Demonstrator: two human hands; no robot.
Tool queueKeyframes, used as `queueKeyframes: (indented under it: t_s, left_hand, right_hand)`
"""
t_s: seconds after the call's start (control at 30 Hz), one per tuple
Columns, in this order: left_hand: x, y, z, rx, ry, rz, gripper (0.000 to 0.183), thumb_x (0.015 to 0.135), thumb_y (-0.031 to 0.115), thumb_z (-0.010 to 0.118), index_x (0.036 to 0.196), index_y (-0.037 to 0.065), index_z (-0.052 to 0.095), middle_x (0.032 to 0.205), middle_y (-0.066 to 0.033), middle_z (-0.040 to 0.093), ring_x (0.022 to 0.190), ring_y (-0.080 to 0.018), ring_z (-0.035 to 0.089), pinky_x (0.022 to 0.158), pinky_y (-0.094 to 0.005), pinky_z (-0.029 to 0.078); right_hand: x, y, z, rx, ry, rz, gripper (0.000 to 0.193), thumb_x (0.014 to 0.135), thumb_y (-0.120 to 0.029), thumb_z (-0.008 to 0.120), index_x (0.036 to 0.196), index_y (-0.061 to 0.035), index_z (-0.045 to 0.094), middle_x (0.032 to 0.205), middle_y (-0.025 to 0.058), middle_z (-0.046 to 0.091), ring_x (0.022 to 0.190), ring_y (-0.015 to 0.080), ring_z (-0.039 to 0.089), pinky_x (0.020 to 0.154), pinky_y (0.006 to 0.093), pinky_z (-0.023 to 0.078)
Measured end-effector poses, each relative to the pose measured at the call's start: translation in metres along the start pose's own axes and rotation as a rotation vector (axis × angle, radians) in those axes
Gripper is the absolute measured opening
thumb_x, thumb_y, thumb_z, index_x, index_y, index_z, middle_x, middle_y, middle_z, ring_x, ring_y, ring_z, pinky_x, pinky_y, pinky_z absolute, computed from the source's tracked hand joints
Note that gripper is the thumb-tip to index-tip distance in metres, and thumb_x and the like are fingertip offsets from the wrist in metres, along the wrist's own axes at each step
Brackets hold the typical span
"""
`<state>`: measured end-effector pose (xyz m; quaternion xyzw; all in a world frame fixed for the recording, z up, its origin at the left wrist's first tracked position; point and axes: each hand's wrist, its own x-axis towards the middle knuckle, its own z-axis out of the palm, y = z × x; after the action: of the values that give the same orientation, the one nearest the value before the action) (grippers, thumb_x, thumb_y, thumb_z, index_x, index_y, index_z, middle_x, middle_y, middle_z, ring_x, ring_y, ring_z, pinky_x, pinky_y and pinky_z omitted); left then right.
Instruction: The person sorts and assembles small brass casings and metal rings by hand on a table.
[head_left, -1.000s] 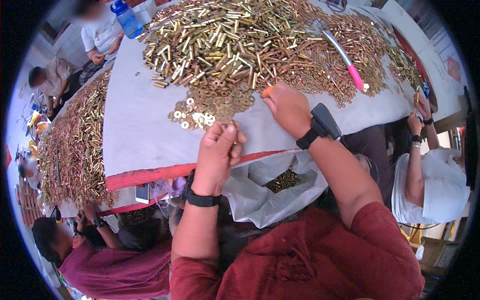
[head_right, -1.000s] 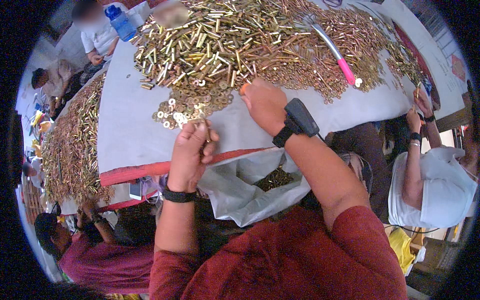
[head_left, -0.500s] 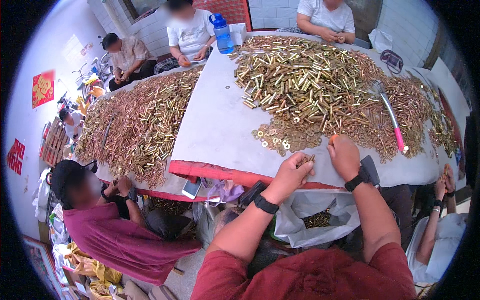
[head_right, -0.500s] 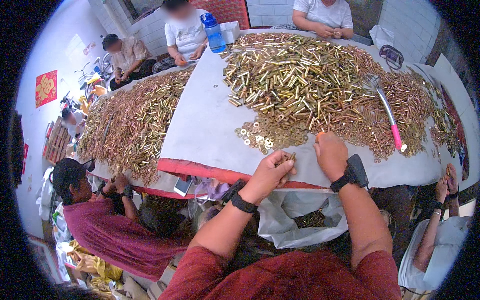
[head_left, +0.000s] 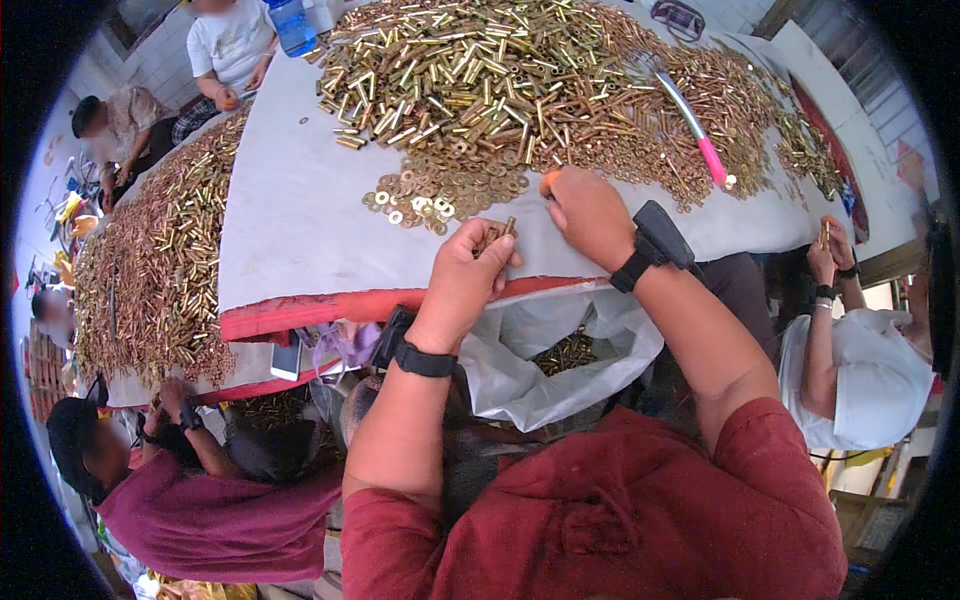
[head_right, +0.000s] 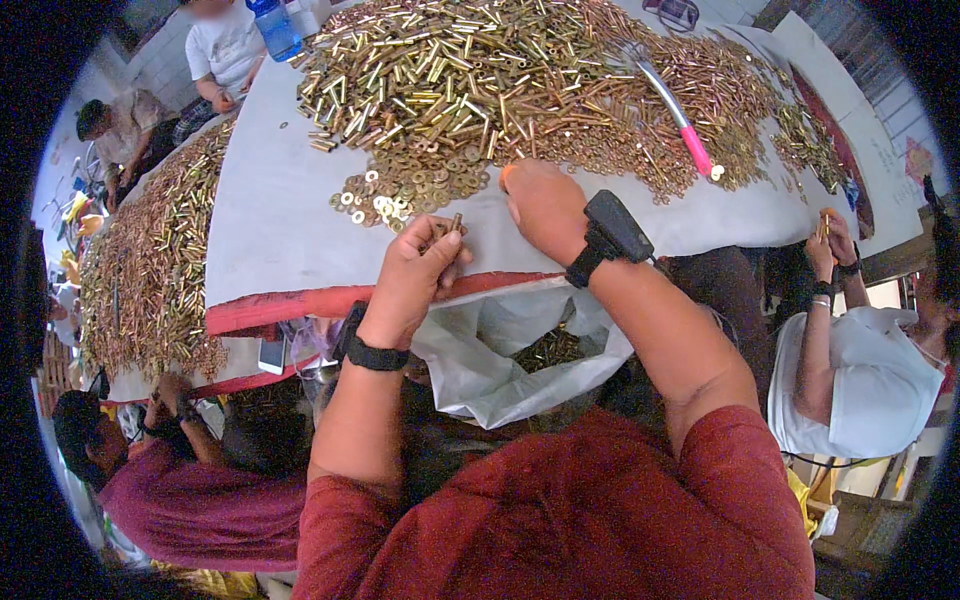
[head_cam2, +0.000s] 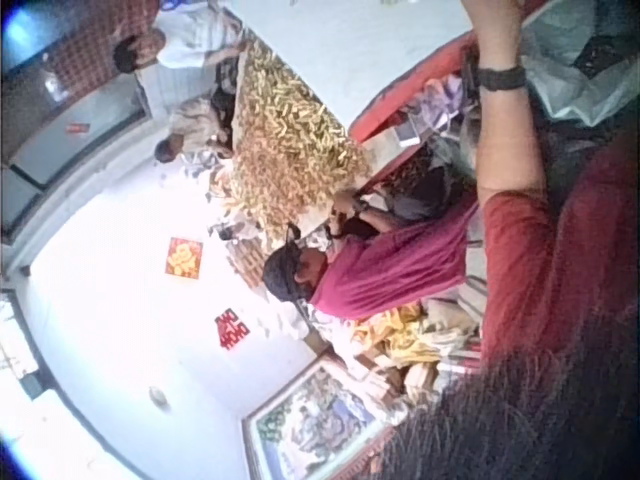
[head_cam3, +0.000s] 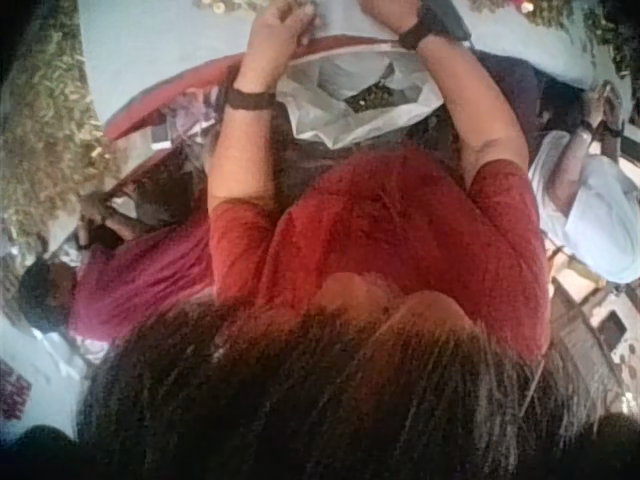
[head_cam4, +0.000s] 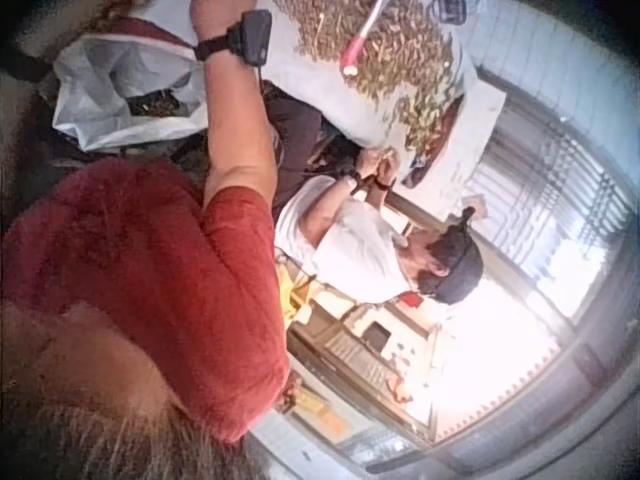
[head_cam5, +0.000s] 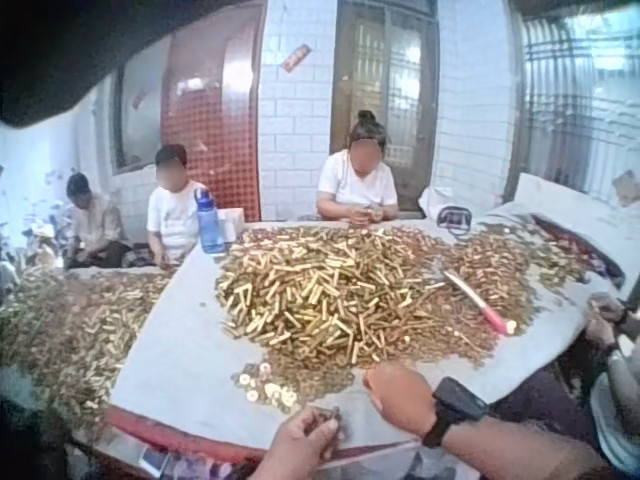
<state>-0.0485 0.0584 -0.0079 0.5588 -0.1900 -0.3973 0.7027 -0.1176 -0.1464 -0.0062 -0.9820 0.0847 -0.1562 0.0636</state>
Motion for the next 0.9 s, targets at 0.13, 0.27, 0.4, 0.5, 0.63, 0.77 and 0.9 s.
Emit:
queueKeyframes:
  t_s: [0.13, 0.27, 0.4, 0.5, 0.63, 0.77, 0.9]
  left_hand:
    - [-0.003, -0.005, 0.002, 0.029, -0.032, 0.014, 0.009, 0.096, 0.013, 0.057, 0.096, 0.004, 0.058, 0.075, -0.0001, 0.062, 0.054, -0.0046, 0.046, 0.048, -0.0198, 0.037]
    - [-0.003, -0.009, 0.005, 0.142, -0.035, 0.008, 0.011, 0.097, 0.018, 0.057, 0.098, 0.007, 0.057, 0.075, 0.0001, 0.062, 0.054, -0.0041, 0.045, 0.048, -0.0187, 0.034]
    - [-0.003, -0.014, 0.004, 0.148, -0.073, 0.027, 0.011, 0.097, 0.017, 0.057, 0.099, 0.006, 0.057, 0.075, -0.0005, 0.062, 0.053, -0.004, 0.045, 0.047, -0.0187, 0.034]
    - [-0.002, -0.007, 0.006, 0.052, -0.065, -0.052, 0.011, 0.097, 0.017, 0.057, 0.098, 0.007, 0.057, 0.075, -0.0006, 0.063, 0.052, -0.0038, 0.045, 0.046, -0.0188, 0.034]
    - [-0.006, 0.001, 0.008, -0.04, -0.119, -0.083, 0.01, 0.097, 0.018, 0.057, 0.098, 0.008, 0.057, 0.075, -0.0004, 0.063, 0.051, -0.0037, 0.044, 0.045, -0.0183, 0.032]
    - [-0.012, -0.001, 0.011, 0.04, -0.098, -0.114, 0.012, 0.097, 0.019, 0.057, 0.098, 0.008, 0.056, 0.075, -0.0006, 0.063, 0.051, -0.0033, 0.043, 0.045, -0.0174, 0.03]
    - [-0.014, 0.0, 0.011, -0.048, -0.106, -0.155, 0.01, 0.098, 0.015, 0.055, 0.095, 0.005, 0.055, 0.077, -0.0024, 0.063, 0.052, -0.0033, 0.043, 0.045, -0.0178, 0.031]
  right_hand:
    - [-0.005, 0.002, -0.001, 0.042, 0.007, -0.05, 0.011, 0.083, -0.012, 0.061, 0.092, -0.0065, 0.062, 0.087, 0.0136, 0.063, 0.084, 0.0348, 0.06, 0.074, 0.0457, 0.048]
    - [-0.003, 0.002, 0.003, 0.118, 0.048, 0.037, 0.012, 0.083, -0.012, 0.062, 0.094, -0.0054, 0.063, 0.088, 0.0129, 0.065, 0.081, 0.0321, 0.063, 0.072, 0.0414, 0.05]
    - [-0.02, -0.028, -0.009, 0.698, -0.013, 0.237, 0.016, 0.087, -0.012, 0.062, 0.1, -0.0036, 0.065, 0.085, 0.0054, 0.066, 0.075, 0.0156, 0.061, 0.069, 0.0299, 0.049]
    - [-0.035, -0.052, -0.016, 0.888, 0.005, 0.315, 0.014, 0.089, -0.01, 0.062, 0.101, -0.0024, 0.065, 0.081, 0.0012, 0.063, 0.073, 0.0059, 0.054, 0.065, 0.0236, 0.047]
    - [-0.043, -0.058, -0.015, 0.839, 0.132, 0.359, 0.014, 0.087, -0.015, 0.062, 0.096, -0.0039, 0.065, 0.081, 0.0128, 0.067, 0.069, 0.0252, 0.065, 0.062, 0.0345, 0.051]
    - [-0.043, -0.059, -0.007, 0.864, 0.27, 0.294, 0.012, 0.087, -0.013, 0.061, 0.095, -0.0048, 0.065, 0.083, 0.0141, 0.067, 0.072, 0.0306, 0.065, 0.063, 0.0371, 0.051]
    - [-0.049, -0.063, -0.017, 0.712, 0.23, 0.203, 0.013, 0.091, -0.008, 0.059, 0.101, -0.0014, 0.063, 0.084, 0.0079, 0.068, 0.069, 0.0113, 0.064, 0.059, 0.0276, 0.052]
